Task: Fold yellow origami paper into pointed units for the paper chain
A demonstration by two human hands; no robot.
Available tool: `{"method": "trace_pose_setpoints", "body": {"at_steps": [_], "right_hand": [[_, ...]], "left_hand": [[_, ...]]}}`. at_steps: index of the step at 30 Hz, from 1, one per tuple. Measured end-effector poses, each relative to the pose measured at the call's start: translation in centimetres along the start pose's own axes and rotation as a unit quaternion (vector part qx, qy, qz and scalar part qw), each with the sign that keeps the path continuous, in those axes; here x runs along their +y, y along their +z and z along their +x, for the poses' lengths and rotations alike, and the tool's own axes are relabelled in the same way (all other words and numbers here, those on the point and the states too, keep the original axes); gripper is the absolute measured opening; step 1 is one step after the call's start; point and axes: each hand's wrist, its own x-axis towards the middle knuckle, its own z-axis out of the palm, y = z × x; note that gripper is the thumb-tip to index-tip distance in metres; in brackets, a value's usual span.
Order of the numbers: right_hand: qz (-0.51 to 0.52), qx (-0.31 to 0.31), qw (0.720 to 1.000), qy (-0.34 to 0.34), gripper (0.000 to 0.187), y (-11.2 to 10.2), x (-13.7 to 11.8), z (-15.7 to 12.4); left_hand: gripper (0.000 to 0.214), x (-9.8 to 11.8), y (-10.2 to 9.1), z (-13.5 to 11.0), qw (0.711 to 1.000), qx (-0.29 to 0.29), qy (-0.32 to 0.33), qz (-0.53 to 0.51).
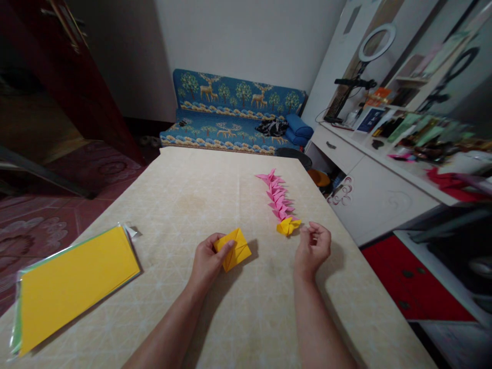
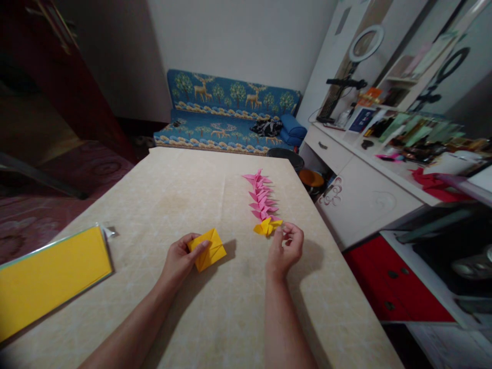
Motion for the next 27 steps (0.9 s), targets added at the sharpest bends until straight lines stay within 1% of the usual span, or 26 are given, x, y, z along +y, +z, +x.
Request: {"method": "trace_pose_setpoints", "body": {"at_steps": [1,2,3,5,7,8,10,12,13,16,19,27], "right_hand": [[0.032,-0.004,0.999,-0.021,0.019,0.0,-0.5,-0.5],[0.067,-0.024,0.997,-0.038,0.017,0.1,-1.1,-1.2],[0.098,-0.065,0.992,-0.05,0.016,0.3,-1.7,-2.1],[0.123,-0.183,0.974,-0.053,0.019,0.8,-2.9,-4.1],[0.14,-0.306,0.942,-0.001,0.035,1.6,-3.9,-6.0],[0.159,-0.349,0.923,0.04,0.04,1.9,-4.3,-6.8],[0.204,-0.419,0.875,0.132,0.043,2.6,-4.8,-7.8],[0.243,-0.441,0.843,0.187,0.037,2.9,-5.1,-8.2],[0.255,-0.445,0.834,0.204,0.033,3.0,-5.1,-8.2],[0.263,-0.45,0.819,0.238,0.023,3.0,-4.6,-7.8],[0.255,-0.453,0.818,0.248,0.022,3.0,-4.0,-7.7],[0.243,-0.447,0.83,0.227,0.018,3.1,-3.8,-8.0]], "left_hand": [[0.026,0.0,0.0,0.0,1.0,0.0,-0.002,-0.001],[0.026,0.1,0.0,0.0,1.0,0.001,-0.004,-0.004],[0.026,0.2,0.1,0.0,1.0,0.0,-0.006,-0.007],[0.026,0.5,0.2,-0.1,1.0,-0.002,-0.005,-0.014],[0.025,0.8,0.2,-0.2,1.0,-0.004,0.0,-0.024],[0.025,0.9,0.2,-0.3,1.0,-0.003,0.004,-0.027],[0.025,1.1,0.2,-0.3,0.999,-0.002,0.01,-0.033],[0.024,1.0,0.1,-0.3,0.999,-0.005,0.013,-0.036],[0.024,1.0,0.1,-0.3,0.999,-0.008,0.014,-0.037],[0.026,0.8,0.1,-0.2,0.999,-0.012,0.007,-0.041],[0.027,0.7,0.1,-0.2,0.999,-0.011,0.0,-0.044],[0.024,1.0,0.1,-0.4,0.999,-0.005,0.002,-0.049]]}}
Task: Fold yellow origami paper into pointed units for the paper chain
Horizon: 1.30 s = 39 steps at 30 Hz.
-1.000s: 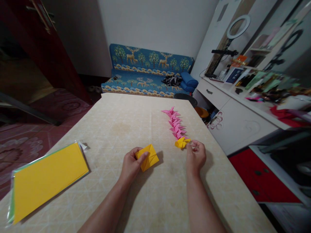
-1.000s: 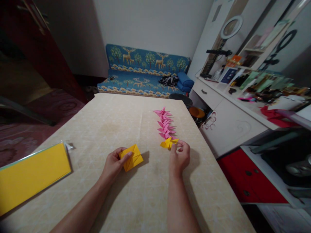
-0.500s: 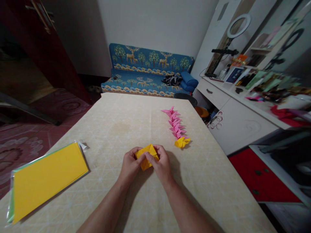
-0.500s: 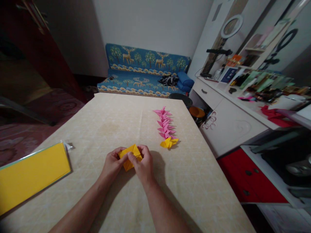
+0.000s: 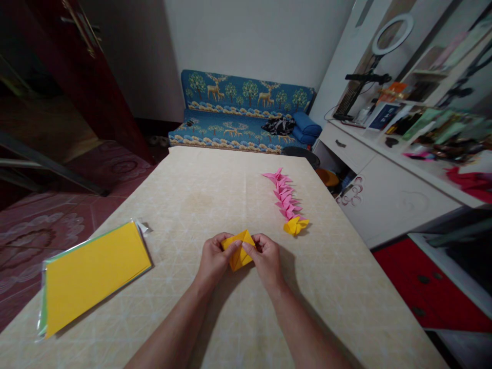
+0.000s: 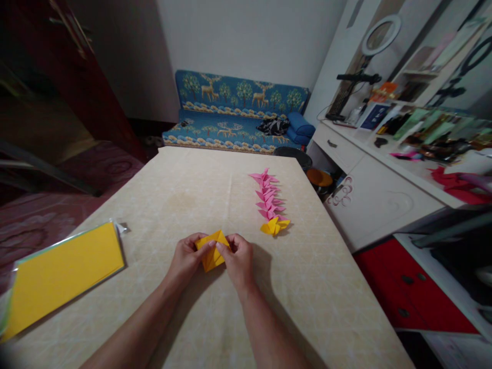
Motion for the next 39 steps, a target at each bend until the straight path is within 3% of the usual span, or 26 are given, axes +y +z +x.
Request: {"method": "trace_pose_setpoints", "body": {"at_steps": [13,22,30,33,35,39], "right_hand": [[-0.009,0.009,1.0,-0.008,0.016,0.07,-0.47,-0.12],[-0.019,0.007,1.0,-0.017,0.019,-0.3,-0.3,0.1],[-0.068,0.113,0.989,-0.07,0.021,-0.46,0.31,0.23],[-0.06,0.146,0.984,-0.079,0.022,-0.56,0.47,0.4],[-0.033,0.138,0.988,-0.068,0.022,-0.56,0.43,0.48],[0.013,0.065,0.998,-0.018,0.022,-0.39,0.1,0.47]], "left_hand": [[0.029,0.24,-0.07,-0.23,0.998,0.025,0.032,0.048],[0.034,-0.13,-0.09,-0.33,0.998,0.008,0.033,0.061],[0.031,0.52,0.29,-0.41,0.999,-0.046,0.021,0.011],[0.062,0.56,0.57,-0.4,0.996,-0.086,0.001,-0.025],[0.067,0.42,0.52,-0.26,0.996,-0.074,0.001,-0.044],[0.054,0.16,0.12,0.14,0.997,0.004,0.033,-0.066]]}}
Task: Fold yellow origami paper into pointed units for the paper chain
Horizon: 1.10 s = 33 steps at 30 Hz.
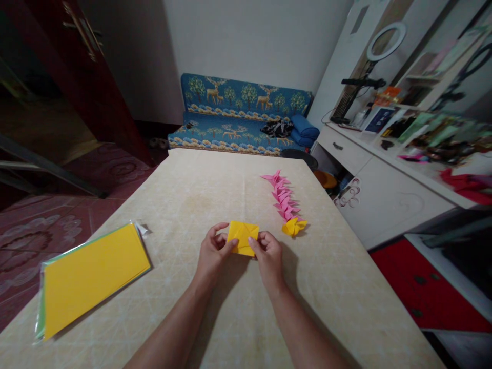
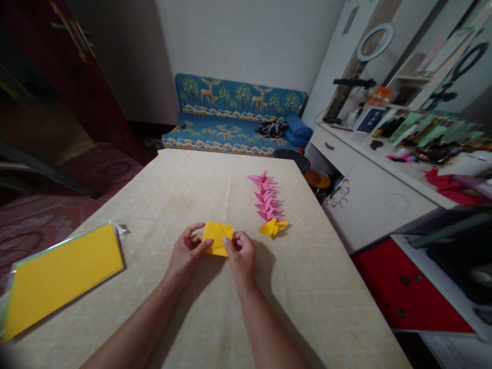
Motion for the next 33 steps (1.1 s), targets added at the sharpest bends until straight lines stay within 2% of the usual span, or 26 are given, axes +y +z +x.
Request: {"method": "trace_pose_setpoints", "body": {"at_steps": [4,7,13,16,21,26,33], "right_hand": [[-0.018,-0.013,0.999,0.036,0.023,0.1,-0.2,-0.1],[-0.021,-0.01,0.999,0.03,0.022,0.2,-0.3,-0.2],[0.02,-0.088,0.996,0.014,0.02,0.7,-0.6,-0.5],[-0.011,-0.074,0.997,0.013,0.021,0.8,-0.4,-0.6],[-0.048,-0.06,0.997,0.005,0.022,0.8,0.1,-0.6],[-0.055,-0.043,0.998,0.0,0.023,0.8,0.3,-0.5],[-0.063,0.002,0.998,-0.015,0.024,0.3,0.8,0.0]], "left_hand": [[0.038,0.1,0.0,0.0,1.0,-0.001,-0.013,0.012],[0.033,0.2,0.2,-0.1,0.999,-0.007,-0.025,0.045],[0.027,-0.1,0.1,-0.1,0.995,-0.038,-0.014,0.091],[0.025,-0.4,0.1,-0.3,0.994,-0.053,-0.009,0.091],[0.026,-0.8,0.1,-0.3,0.995,-0.045,-0.004,0.088],[0.028,-1.0,0.2,-0.2,0.99,-0.025,0.005,0.141],[0.037,-0.8,0.6,-0.5,0.978,-0.038,0.006,0.203]]}}
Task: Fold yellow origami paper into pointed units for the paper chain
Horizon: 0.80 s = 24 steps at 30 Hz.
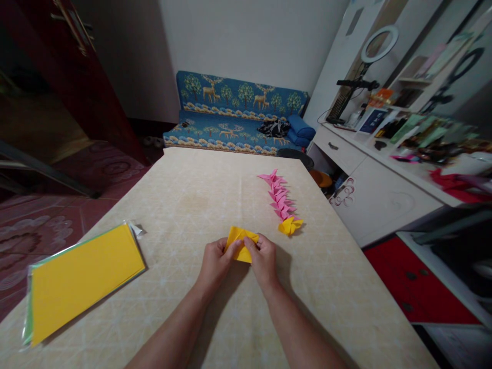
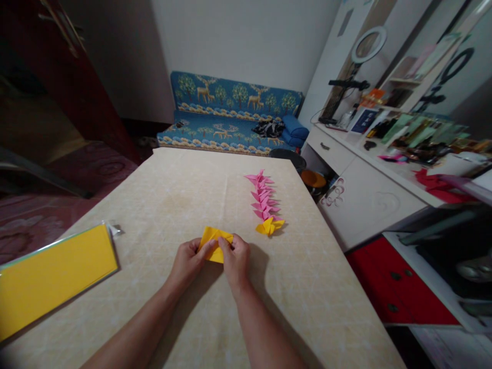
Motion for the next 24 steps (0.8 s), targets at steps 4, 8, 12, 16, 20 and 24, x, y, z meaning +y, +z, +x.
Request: {"method": "trace_pose_setpoints", "body": {"at_steps": [4,8,12,16,20,24], "right_hand": [[-0.001,0.024,1.0,0.003,0.025,-0.2,0.5,0.4],[0.012,0.038,0.999,0.014,0.026,-0.4,0.5,0.6],[0.025,0.027,0.999,0.008,0.026,-0.5,0.1,0.5],[0.051,0.004,0.999,-0.003,0.024,-0.6,-0.3,0.5],[0.079,-0.026,0.997,0.0,0.026,-0.4,-0.6,0.4],[0.061,-0.016,0.998,0.023,0.029,-0.3,-0.7,0.2]], "left_hand": [[0.034,0.2,0.0,0.0,0.999,-0.022,0.022,0.011],[0.032,0.3,-0.2,-0.1,0.998,-0.042,0.015,0.042],[0.033,0.2,-0.3,-0.1,0.999,-0.027,0.006,0.044],[0.037,0.2,-0.3,0.0,0.999,0.011,0.009,0.04],[0.035,0.3,-0.4,0.0,0.998,0.035,0.02,0.049],[0.038,0.3,-0.4,0.0,0.998,0.044,0.016,0.034]]}}
